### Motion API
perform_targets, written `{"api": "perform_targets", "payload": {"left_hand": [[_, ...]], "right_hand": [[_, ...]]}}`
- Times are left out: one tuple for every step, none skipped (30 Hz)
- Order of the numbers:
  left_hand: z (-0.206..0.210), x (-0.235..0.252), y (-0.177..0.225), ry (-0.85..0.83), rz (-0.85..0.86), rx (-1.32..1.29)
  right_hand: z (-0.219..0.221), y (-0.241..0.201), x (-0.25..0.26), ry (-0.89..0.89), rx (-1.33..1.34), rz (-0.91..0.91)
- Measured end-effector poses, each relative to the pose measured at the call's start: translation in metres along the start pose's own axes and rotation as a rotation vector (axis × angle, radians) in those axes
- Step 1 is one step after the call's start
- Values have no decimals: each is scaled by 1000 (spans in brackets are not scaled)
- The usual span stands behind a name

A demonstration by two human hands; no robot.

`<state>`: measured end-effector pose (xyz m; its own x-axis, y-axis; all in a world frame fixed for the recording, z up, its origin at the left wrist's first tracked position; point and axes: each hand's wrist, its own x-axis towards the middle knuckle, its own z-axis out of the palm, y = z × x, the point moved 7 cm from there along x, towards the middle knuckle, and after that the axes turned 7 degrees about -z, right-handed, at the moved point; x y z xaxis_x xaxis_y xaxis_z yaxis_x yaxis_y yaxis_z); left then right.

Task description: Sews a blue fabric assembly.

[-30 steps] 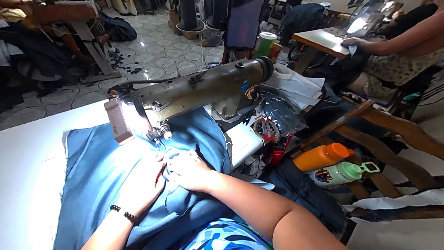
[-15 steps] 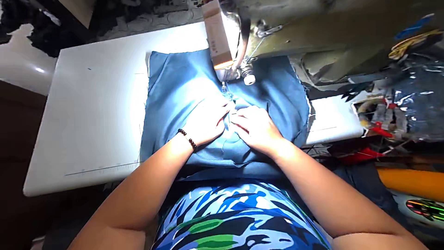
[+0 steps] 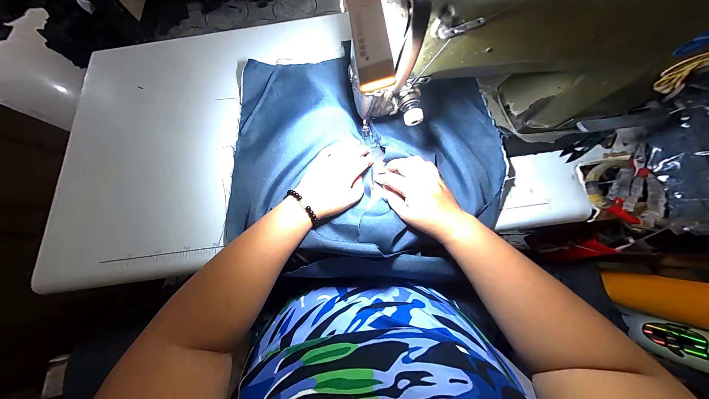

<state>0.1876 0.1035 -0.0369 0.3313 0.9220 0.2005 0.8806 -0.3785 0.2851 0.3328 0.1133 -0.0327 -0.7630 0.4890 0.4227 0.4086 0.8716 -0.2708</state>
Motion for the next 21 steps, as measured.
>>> {"api": "perform_targets", "payload": {"left_hand": [[-1, 1, 0, 3, 3, -2], [-1, 1, -1, 9, 7, -3], [0, 1, -1, 17, 11, -2], [0, 1, -2, 21, 14, 0], [0, 3, -3, 15, 9, -1], [0, 5, -5, 3, -2, 0], [-1, 8, -8, -14, -16, 4], [-2, 12, -11, -28, -22, 16], [-2, 17, -15, -31, -19, 29], [-2, 20, -19, -29, -10, 45], [-3, 23, -22, -28, -1, 56], [-4, 25, -23, -29, 6, 63], [-4, 26, -24, -30, 14, 64], [-4, 26, -24, -29, 21, 63], [-5, 26, -24, -28, 26, 60], [-5, 26, -25, -20, 34, 56], [-5, 26, -25, -11, 44, 49], [-5, 25, -25, -7, 48, 39], [-5, 25, -26, 0, 53, 33], [-6, 25, -26, 1, 54, 33], [-6, 25, -27, 1, 57, 35]], "right_hand": [[-1, 1, 1, -4, 2, -2], [-1, 2, 2, -9, 6, -3], [-1, 3, 3, -12, 8, -6], [0, 4, 4, -21, 8, -3], [1, 5, 6, -33, 4, 0], [2, 7, 8, -48, -1, 6], [3, 9, 12, -63, -5, 10], [3, 12, 16, -78, -3, 17], [3, 14, 20, -90, -2, 21], [4, 17, 23, -99, 1, 27], [5, 20, 26, -101, -2, 31], [5, 22, 28, -107, -4, 31], [5, 23, 29, -108, -4, 26], [5, 24, 29, -102, -1, 19], [5, 24, 28, -96, 0, 13], [5, 24, 27, -90, -3, 5], [5, 24, 26, -90, -7, 1], [6, 24, 26, -93, -6, -4], [5, 24, 26, -99, -8, -6], [5, 24, 27, -104, -8, -7], [6, 24, 27, -108, -8, -7]]}}
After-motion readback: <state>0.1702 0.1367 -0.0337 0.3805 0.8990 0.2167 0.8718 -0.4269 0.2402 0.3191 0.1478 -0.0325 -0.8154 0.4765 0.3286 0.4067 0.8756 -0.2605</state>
